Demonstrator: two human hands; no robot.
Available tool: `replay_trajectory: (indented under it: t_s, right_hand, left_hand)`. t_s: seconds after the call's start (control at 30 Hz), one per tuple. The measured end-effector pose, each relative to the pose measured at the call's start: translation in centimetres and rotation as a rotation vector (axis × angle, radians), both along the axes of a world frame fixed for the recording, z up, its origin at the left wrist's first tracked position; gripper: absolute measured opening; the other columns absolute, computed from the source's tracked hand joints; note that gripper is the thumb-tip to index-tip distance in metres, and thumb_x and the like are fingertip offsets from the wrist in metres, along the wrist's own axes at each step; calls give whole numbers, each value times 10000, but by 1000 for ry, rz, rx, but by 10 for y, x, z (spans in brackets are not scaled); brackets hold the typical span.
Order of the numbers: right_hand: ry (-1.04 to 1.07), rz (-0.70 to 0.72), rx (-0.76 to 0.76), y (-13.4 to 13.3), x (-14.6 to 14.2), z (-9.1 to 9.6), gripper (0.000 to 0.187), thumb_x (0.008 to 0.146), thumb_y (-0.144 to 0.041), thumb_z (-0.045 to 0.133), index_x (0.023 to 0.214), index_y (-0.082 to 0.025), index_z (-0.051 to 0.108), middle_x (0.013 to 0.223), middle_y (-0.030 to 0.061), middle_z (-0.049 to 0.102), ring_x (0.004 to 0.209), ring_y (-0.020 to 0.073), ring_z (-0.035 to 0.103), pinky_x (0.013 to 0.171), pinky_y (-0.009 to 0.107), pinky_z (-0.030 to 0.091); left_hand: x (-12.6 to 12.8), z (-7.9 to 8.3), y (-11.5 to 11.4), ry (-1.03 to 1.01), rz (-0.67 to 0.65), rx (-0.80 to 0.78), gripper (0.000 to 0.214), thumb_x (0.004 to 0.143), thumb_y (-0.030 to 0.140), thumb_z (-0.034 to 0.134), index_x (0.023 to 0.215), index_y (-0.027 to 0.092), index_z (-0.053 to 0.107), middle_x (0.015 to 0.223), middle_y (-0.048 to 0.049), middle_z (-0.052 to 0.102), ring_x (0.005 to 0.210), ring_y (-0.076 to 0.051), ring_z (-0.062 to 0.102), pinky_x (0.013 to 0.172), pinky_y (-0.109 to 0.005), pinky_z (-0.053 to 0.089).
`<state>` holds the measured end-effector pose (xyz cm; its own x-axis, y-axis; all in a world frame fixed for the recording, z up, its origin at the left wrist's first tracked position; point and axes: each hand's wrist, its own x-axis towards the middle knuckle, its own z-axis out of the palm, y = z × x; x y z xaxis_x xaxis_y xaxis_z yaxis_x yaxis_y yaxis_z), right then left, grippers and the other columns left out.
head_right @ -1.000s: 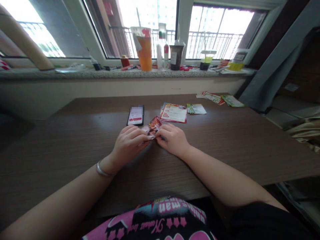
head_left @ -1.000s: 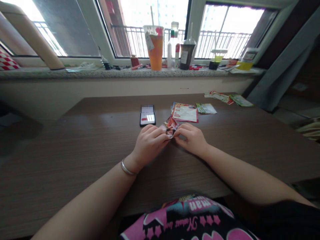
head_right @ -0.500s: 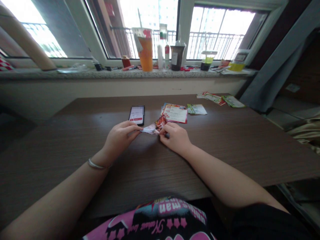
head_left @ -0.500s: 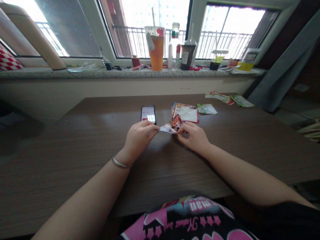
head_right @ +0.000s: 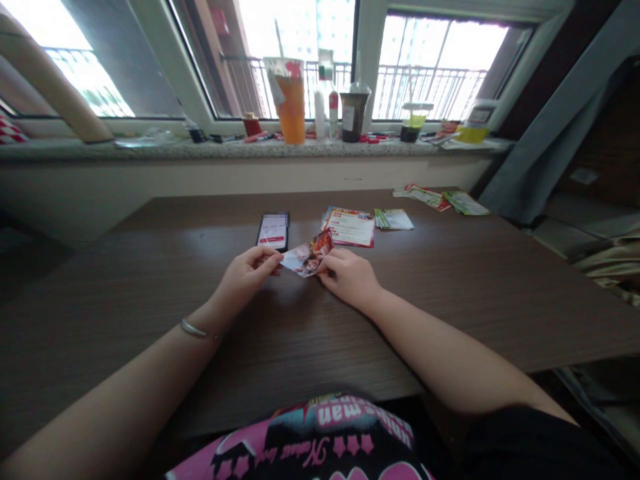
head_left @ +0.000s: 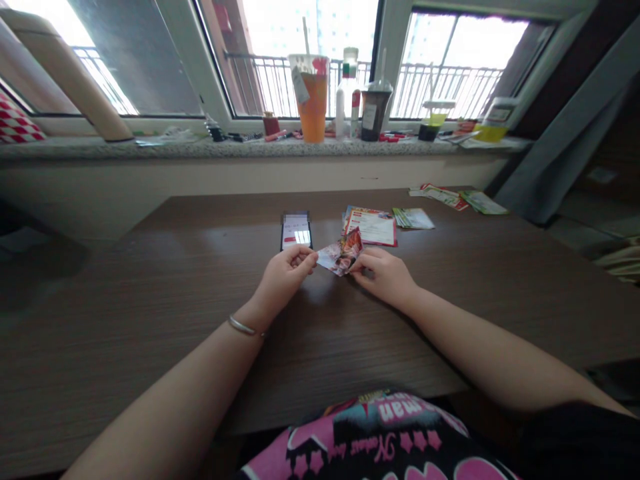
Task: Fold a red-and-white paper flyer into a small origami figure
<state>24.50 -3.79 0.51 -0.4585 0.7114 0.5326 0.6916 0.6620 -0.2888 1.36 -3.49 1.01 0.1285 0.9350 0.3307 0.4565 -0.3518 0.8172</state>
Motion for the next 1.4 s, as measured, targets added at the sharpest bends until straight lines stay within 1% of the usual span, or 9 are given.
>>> replay_trajectory:
  t_s: [0.13, 0.3, 0.47, 0.67, 0.77, 0.87, 1.0, 1.2, 1.4]
  right_hand:
    - [-16, 45, -7, 0, 0, -1, 72, 844, -225, 593, 804, -227, 653, 922, 23, 679, 892, 168, 616, 787, 271, 472]
    - [32, 34, 93, 1, 2, 2, 83, 860, -219, 577, 867, -228, 659, 912, 34, 671, 903, 189, 594, 821, 309, 478]
    - [61, -23, 192, 4, 2, 3, 145, 814, -203, 627, 953, -221, 665, 978, 63, 659, 951, 228, 562, 883, 374, 464]
    - [81, -11, 131, 9, 4, -2, 97, 817, -192, 618, 906, -200, 654, 916, 61, 675, 907, 227, 579, 842, 370, 474]
    - [103, 20, 122, 10, 5, -3, 57, 825, -193, 614, 870, -196, 649, 861, 53, 674, 866, 213, 587, 820, 354, 473]
    - [70, 90, 112, 10, 6, -3, 38, 831, -195, 612, 830, -205, 649, 827, 36, 676, 841, 197, 580, 810, 337, 467]
    - [-7, 157, 107, 8, 5, 0, 62, 831, -188, 602, 806, -207, 656, 806, 31, 680, 824, 188, 568, 794, 322, 461]
    - [-141, 288, 95, 8, 6, 3, 116, 848, -213, 561, 797, -222, 664, 832, 38, 681, 850, 190, 575, 800, 329, 472]
    - [-137, 373, 28, 9, 7, 2, 118, 816, -151, 562, 831, -228, 651, 951, 30, 702, 957, 185, 605, 865, 344, 490]
  left_hand:
    - [-1, 5, -5, 243, 88, 138, 210, 842, 382, 575, 833, 179, 630, 733, -3, 638, 634, -135, 584, 614, -242, 453]
    - [1, 10, -11, 516, 107, 342, 116, 853, 279, 538, 858, 190, 613, 869, -30, 673, 784, -174, 627, 710, -269, 459]
    - [3, 10, -13, 617, 155, 398, 167, 837, 276, 570, 980, 193, 591, 818, -26, 682, 715, -174, 634, 642, -259, 445]
    - [3, 13, -14, 676, 55, 482, 120, 883, 305, 541, 904, 202, 597, 838, -25, 675, 750, -182, 622, 685, -279, 447]
    - [2, 15, -15, 637, 33, 471, 178, 892, 346, 536, 918, 182, 600, 860, -44, 649, 783, -188, 609, 722, -293, 469]
    - [0, 16, -14, 596, -15, 447, 274, 945, 366, 436, 961, 168, 624, 961, -75, 612, 914, -203, 591, 828, -323, 481]
    - [-3, 12, -9, 593, -6, 437, 393, 979, 366, 338, 987, 168, 677, 1053, -92, 590, 1020, -217, 560, 933, -376, 455]
    - [-5, 1, -2, 686, 41, 352, 417, 975, 359, 332, 1057, 203, 710, 1246, -95, 589, 1166, -257, 507, 1035, -465, 375]
    - [-6, -11, 3, 782, 47, 261, 367, 954, 386, 404, 1188, 251, 652, 1381, -94, 513, 1288, -317, 422, 1066, -562, 312]
